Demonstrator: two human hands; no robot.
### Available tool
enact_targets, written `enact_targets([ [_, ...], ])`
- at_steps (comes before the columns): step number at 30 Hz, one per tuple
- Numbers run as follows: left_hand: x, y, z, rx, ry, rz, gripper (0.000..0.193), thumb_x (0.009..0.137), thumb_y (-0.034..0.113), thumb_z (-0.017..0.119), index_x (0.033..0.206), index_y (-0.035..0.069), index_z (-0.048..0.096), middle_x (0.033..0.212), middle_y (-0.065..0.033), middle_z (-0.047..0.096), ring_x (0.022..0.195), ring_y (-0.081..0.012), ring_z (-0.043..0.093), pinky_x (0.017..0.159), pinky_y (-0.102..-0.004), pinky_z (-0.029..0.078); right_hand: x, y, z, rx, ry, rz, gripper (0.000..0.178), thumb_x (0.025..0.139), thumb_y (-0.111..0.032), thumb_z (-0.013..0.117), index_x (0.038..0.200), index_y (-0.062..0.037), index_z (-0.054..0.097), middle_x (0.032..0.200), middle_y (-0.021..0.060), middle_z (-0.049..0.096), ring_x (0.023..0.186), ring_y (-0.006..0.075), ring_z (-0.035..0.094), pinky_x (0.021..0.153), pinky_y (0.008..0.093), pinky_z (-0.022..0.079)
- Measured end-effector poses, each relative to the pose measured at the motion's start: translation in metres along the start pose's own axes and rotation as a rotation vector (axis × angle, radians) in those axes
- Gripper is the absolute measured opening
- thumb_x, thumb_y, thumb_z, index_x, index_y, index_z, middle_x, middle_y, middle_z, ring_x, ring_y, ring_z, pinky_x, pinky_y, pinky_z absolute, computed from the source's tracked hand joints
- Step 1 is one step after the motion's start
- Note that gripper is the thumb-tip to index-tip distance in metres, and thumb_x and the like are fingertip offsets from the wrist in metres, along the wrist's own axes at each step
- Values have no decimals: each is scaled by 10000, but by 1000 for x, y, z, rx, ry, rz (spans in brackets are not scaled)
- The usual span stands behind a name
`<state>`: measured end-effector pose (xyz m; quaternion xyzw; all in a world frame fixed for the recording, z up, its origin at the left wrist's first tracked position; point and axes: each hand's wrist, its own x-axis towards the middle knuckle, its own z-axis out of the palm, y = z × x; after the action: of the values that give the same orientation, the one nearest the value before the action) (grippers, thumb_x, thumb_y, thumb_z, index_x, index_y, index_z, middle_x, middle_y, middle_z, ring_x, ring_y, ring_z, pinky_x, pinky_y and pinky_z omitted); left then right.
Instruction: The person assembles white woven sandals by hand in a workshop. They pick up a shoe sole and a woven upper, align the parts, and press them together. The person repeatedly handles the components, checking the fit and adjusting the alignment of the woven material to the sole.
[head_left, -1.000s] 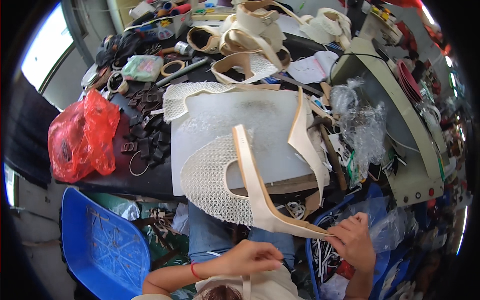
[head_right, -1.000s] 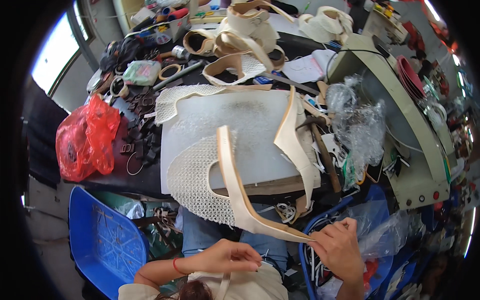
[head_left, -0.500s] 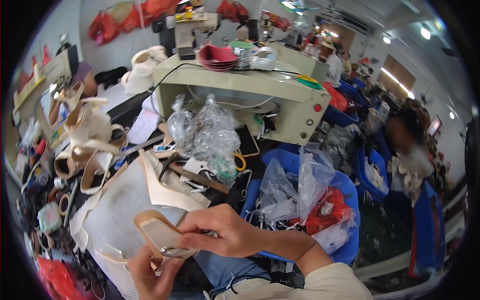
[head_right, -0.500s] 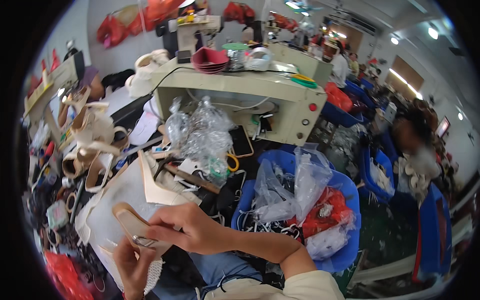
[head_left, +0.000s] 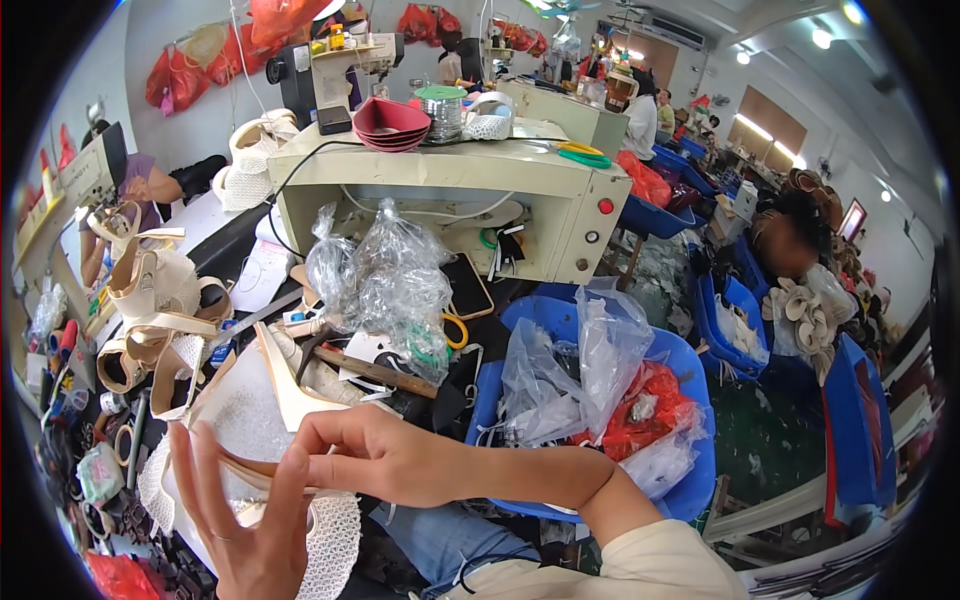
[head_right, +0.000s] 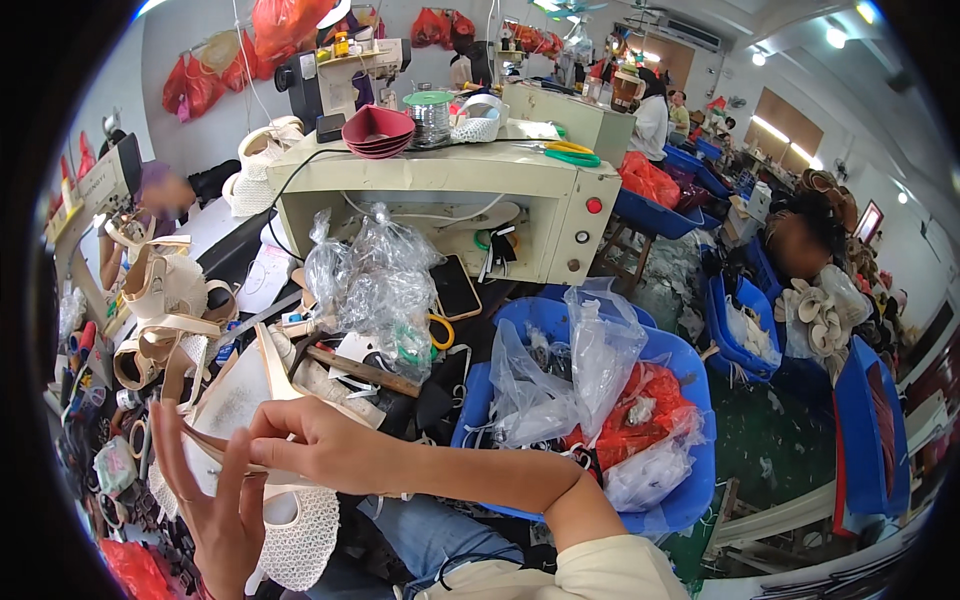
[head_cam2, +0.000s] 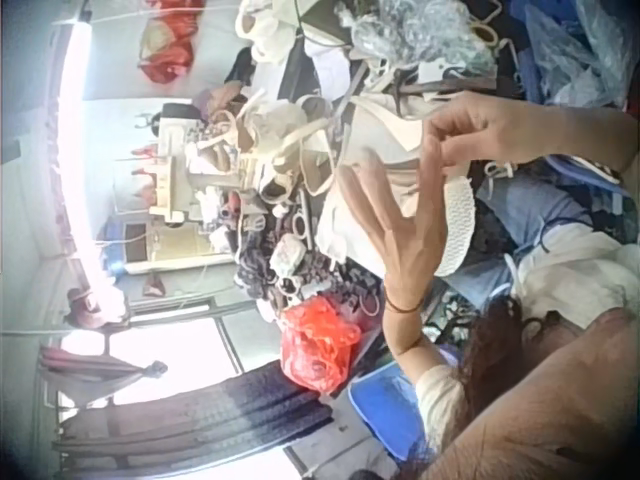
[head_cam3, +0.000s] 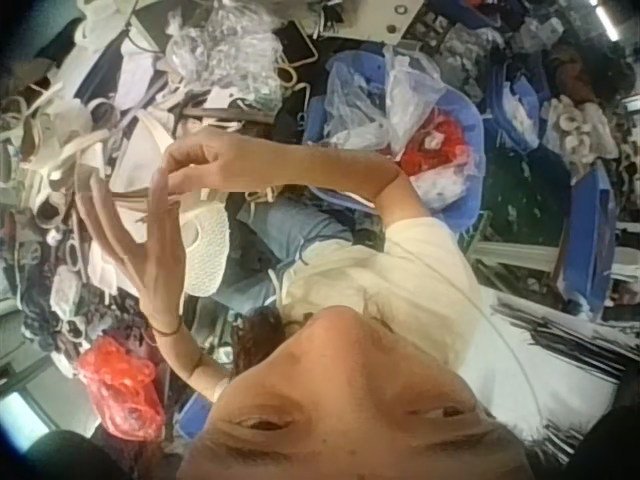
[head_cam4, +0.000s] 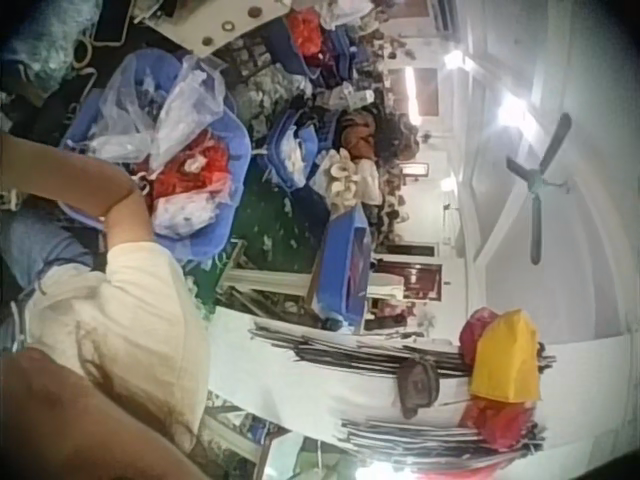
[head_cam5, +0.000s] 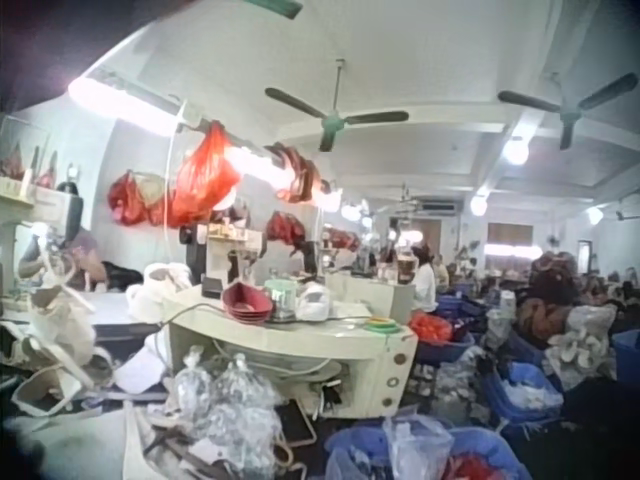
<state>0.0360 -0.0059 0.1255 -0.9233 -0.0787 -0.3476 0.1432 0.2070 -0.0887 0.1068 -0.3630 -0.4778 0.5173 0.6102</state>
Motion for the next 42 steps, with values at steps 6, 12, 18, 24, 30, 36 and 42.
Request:
enact_targets([
  [6,-3,-4,-11,167,84,288,217,794,45,617,1010,28,605,1085,-81,574,1016,-280,561,924,-460,416,9,8,10,-161,90,1,206,923,-183,541,953,18,572,825,8,596,784,47,522,694,206,433],
  [12,-17,-7,11,139,45,358,96,704,15,632,774,-45,604,983,-119,593,969,-280,598,979,-530,375,43,46,1,-99,154,82,202,920,-191,546,930,8,584,810,-1,593,743,31,504,642,194,415],
  [18,-12,-17,-2,126,-15,69,269,724,-2,590,990,8,548,942,-88,527,860,-253,518,906,-513,385,39,46,9,-56,76,-36,209,925,-216,544,908,-14,598,788,-15,585,712,23,493,611,182,398],
  [24,-16,-24,-7,89,5,270,244,703,28,625,945,16,606,930,-46,545,827,-225,548,908,-509,368,43,56,10,-103,57,84,264,933,-251,528,779,-39,558,670,-56,489,611,20,401,531,215,352],
  [30,-16,-23,3,-30,-64,267,217,685,25,639,898,12,602,910,-79,539,824,-223,556,813,-442,427,53,82,11,-277,255,7,303,939,-257,514,745,-25,499,622,-25,426,605,43,362,514,242,328],
  [36,-13,-40,-20,-65,-190,156,252,765,5,621,1013,40,596,1052,-76,582,956,-253,579,852,-408,458,48,66,22,-257,158,-115,309,952,-285,493,840,-1,537,669,-23,486,631,39,406,545,235,366],
  [42,-9,-27,-17,-52,-130,279,266,748,-15,622,1012,4,595,992,-87,574,945,-244,573,791,-388,485,54,49,18,-257,4,1,314,924,-273,529,809,13,586,644,15,564,602,61,462,542,250,402],
])
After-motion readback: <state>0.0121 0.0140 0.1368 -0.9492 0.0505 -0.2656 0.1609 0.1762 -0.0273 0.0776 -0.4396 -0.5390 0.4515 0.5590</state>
